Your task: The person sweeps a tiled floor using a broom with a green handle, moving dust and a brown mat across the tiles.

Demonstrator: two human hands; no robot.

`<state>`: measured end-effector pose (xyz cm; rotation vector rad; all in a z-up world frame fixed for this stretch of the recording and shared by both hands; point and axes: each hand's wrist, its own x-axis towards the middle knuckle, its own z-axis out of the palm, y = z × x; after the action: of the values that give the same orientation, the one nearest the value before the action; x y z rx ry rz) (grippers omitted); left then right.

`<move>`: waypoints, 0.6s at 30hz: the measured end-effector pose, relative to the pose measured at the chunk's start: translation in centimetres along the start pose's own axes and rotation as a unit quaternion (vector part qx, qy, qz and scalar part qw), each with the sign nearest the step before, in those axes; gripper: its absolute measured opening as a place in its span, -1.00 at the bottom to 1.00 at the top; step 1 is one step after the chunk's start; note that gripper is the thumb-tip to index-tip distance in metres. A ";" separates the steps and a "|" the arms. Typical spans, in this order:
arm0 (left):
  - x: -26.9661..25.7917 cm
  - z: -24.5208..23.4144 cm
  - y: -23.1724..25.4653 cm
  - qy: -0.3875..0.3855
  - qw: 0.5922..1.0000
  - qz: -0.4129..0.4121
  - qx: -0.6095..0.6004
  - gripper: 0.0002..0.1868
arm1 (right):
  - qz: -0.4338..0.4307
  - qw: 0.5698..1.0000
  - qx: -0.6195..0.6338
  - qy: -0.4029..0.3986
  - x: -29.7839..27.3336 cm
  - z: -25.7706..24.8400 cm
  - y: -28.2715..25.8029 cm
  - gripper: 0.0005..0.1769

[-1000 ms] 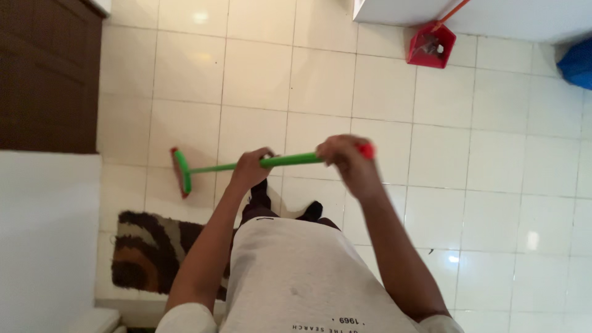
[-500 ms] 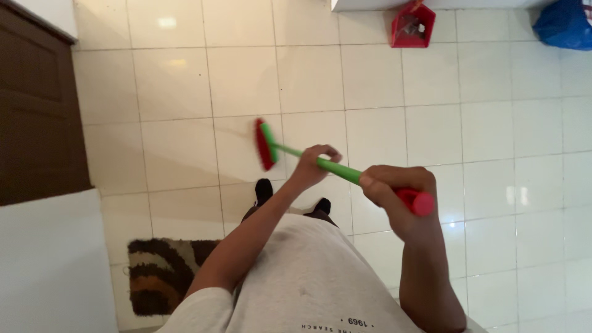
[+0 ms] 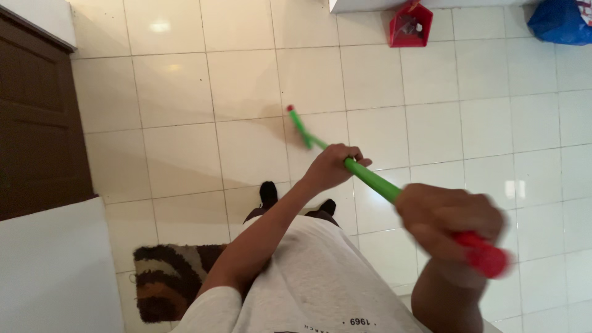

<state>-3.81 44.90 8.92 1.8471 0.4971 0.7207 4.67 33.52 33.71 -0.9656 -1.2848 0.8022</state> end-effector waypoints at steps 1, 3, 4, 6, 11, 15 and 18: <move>-0.7 -0.9 0.7 -0.017 0.999 -0.049 0.005 -0.64 | 0.000 1.000 0.000 0.001 0.0 -0.6 0.0 -0.59; -2.1 -2.9 0.9 -0.035 0.994 -0.100 0.009 -0.65 | -0.004 0.998 0.067 -0.014 0.3 -1.8 0.6 -0.59; -3.0 -4.0 0.5 -0.022 0.991 -0.134 0.008 -0.66 | 0.006 0.995 0.095 -0.001 0.5 -1.9 2.0 -0.55; -4.5 -6.1 -1.7 -0.013 0.976 -0.213 0.040 -0.67 | 0.061 0.987 0.139 0.049 0.9 -1.3 5.8 -0.50; -10.6 -11.4 -10.8 -0.034 0.920 -0.342 0.188 -0.70 | 0.261 0.929 0.193 0.175 1.0 2.6 15.8 -0.58; -15.0 -12.9 -18.6 0.019 0.911 -0.312 0.270 -0.78 | 0.317 0.918 0.182 0.152 -0.8 6.7 19.7 -0.62; -14.7 -11.6 -21.4 0.061 0.916 -0.295 0.265 -0.82 | 0.372 0.913 0.085 0.144 -1.4 7.5 18.3 -0.60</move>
<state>-22.63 51.40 -11.46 1.9815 1.3696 0.2940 -2.28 40.64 16.56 -1.3922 -0.5547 1.2712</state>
